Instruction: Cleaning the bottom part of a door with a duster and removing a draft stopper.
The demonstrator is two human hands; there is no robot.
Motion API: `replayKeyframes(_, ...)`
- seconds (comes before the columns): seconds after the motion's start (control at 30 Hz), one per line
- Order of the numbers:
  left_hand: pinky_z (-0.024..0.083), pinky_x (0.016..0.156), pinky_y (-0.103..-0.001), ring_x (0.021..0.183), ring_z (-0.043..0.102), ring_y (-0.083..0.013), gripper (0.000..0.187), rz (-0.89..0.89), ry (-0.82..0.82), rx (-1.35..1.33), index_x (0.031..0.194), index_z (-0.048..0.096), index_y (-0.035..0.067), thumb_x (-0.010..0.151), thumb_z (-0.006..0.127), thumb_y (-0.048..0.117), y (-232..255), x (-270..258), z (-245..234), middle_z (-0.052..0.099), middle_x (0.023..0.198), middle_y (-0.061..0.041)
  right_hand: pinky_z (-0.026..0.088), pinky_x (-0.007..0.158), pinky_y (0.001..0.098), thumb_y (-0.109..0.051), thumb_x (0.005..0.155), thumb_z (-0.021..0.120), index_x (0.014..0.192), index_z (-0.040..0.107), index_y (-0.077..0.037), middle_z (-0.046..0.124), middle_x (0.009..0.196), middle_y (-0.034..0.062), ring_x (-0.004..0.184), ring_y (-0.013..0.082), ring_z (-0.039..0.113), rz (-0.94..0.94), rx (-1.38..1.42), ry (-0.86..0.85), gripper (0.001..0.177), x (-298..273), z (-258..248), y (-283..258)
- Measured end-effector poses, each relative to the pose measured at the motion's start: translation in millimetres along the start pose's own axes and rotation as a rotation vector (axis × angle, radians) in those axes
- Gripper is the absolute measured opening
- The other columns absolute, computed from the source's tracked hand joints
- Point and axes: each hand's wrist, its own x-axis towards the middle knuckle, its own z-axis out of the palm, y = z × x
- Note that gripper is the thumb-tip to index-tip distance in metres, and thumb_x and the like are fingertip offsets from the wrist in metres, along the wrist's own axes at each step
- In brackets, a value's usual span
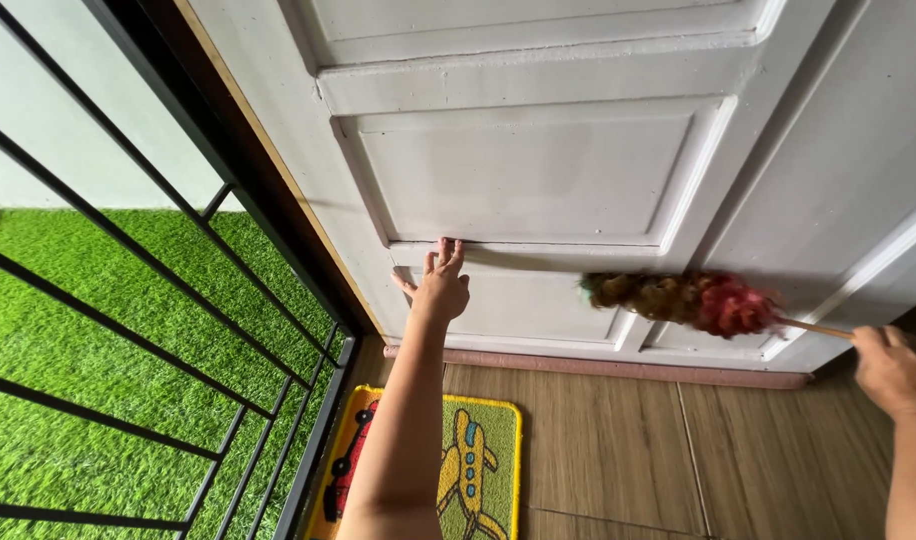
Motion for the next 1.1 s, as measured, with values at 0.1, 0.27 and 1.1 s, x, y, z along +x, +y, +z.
replayKeyframes(0.1, -0.01, 0.111, -0.081, 0.157, 0.01, -0.022, 0.067, -0.009, -0.018, 0.008, 0.162, 0.012, 0.036, 0.104, 0.045, 0.024, 0, 3, 2, 0.002, 0.172, 0.011, 0.048, 0.092, 0.0563, -0.026, 0.107, 0.052, 0.124, 0.064, -0.016, 0.06, 0.134, 0.0172, 0.116, 0.0454, 0.059, 0.29, 0.23, -0.28, 0.023, 16, -92, -110)
replayKeyframes(0.27, -0.011, 0.11, -0.081, 0.159, 0.005, -0.0241, 0.065, 0.012, 0.007, 0.06, 0.162, 0.014, 0.033, 0.105, 0.043, 0.027, 0, 7, 6, 0.005, 0.171, 0.008, 0.059, 0.097, 0.042, -0.021, 0.101, 0.054, 0.115, 0.069, -0.017, 0.073, 0.12, 0.0065, 0.108, 0.0279, 0.072, -0.357, 0.033, -0.086, 0.021, 28, -40, -172)
replayKeyframes(1.1, 0.0, 0.113, -0.079, 0.155, 0.019, -0.0147, 0.058, 0.104, 0.112, -0.067, 0.155, 0.034, 0.034, 0.101, 0.045, 0.016, -13, 1, -4, 0.021, 0.168, 0.01, 0.05, 0.079, 0.0472, -0.029, 0.119, 0.048, 0.106, 0.055, -0.016, 0.056, 0.098, 0.0122, 0.089, 0.0391, 0.059, -0.296, 0.202, 0.206, 0.019, 27, 84, 38)
